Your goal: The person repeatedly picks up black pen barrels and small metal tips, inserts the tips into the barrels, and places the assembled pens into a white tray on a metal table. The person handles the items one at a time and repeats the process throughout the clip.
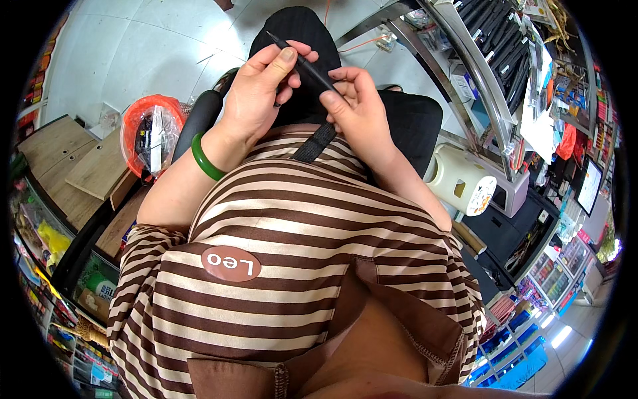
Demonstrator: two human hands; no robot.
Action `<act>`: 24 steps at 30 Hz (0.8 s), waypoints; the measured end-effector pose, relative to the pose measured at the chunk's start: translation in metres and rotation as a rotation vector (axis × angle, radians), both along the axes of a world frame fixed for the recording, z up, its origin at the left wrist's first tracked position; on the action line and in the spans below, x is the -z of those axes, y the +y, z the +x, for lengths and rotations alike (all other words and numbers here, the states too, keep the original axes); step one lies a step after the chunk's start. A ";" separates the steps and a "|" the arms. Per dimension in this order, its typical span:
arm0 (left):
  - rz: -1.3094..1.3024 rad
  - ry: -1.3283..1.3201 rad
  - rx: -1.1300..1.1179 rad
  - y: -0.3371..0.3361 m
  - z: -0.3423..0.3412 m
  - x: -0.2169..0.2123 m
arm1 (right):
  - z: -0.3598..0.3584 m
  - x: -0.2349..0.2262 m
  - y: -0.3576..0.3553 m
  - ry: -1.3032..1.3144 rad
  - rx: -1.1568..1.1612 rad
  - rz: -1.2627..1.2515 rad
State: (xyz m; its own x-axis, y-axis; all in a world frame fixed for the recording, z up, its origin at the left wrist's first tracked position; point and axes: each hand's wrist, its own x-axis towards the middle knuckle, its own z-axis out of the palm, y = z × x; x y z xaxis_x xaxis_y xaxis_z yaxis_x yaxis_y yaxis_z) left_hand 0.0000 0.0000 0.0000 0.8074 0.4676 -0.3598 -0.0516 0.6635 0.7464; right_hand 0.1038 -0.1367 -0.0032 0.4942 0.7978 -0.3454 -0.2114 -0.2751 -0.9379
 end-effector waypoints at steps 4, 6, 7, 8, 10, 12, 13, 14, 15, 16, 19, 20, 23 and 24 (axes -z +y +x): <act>0.008 -0.025 -0.030 0.001 -0.001 -0.001 | -0.003 -0.013 0.004 -0.046 0.012 -0.007; -0.006 -0.042 -0.008 0.001 -0.002 -0.003 | 0.006 -0.017 -0.002 0.637 -0.047 0.024; -0.016 -0.059 0.014 0.003 -0.002 -0.005 | 0.012 -0.014 -0.004 0.908 -0.089 0.070; -0.026 -0.076 0.037 0.004 -0.001 -0.006 | 0.018 -0.012 -0.004 1.034 -0.129 0.087; -0.022 -0.072 0.038 0.004 -0.001 -0.003 | 0.017 -0.012 -0.003 0.917 -0.106 0.080; -0.016 -0.055 0.029 0.003 -0.001 -0.003 | 0.001 -0.018 0.004 0.417 0.015 0.038; -0.011 -0.039 0.019 0.002 0.000 -0.004 | -0.003 -0.019 0.005 0.128 0.026 -0.040; -0.006 -0.023 0.010 0.002 0.001 -0.005 | -0.007 -0.011 0.005 -0.018 0.052 0.035; -0.005 -0.026 0.007 0.002 0.000 -0.005 | -0.010 -0.005 0.005 -0.165 0.076 0.110; -0.004 -0.029 0.005 0.001 0.000 -0.006 | -0.006 -0.006 0.003 0.007 0.043 0.069; -0.015 -0.051 0.026 0.001 -0.001 -0.004 | 0.011 -0.017 -0.002 0.612 -0.067 0.017; -0.022 -0.061 0.037 0.001 -0.001 -0.003 | 0.018 -0.015 -0.004 0.871 -0.112 0.051; -0.024 -0.049 0.046 0.001 0.000 -0.003 | 0.016 -0.011 -0.003 0.935 -0.063 0.061; -0.015 -0.043 0.039 0.002 0.001 -0.002 | 0.005 -0.015 0.003 0.704 0.018 0.034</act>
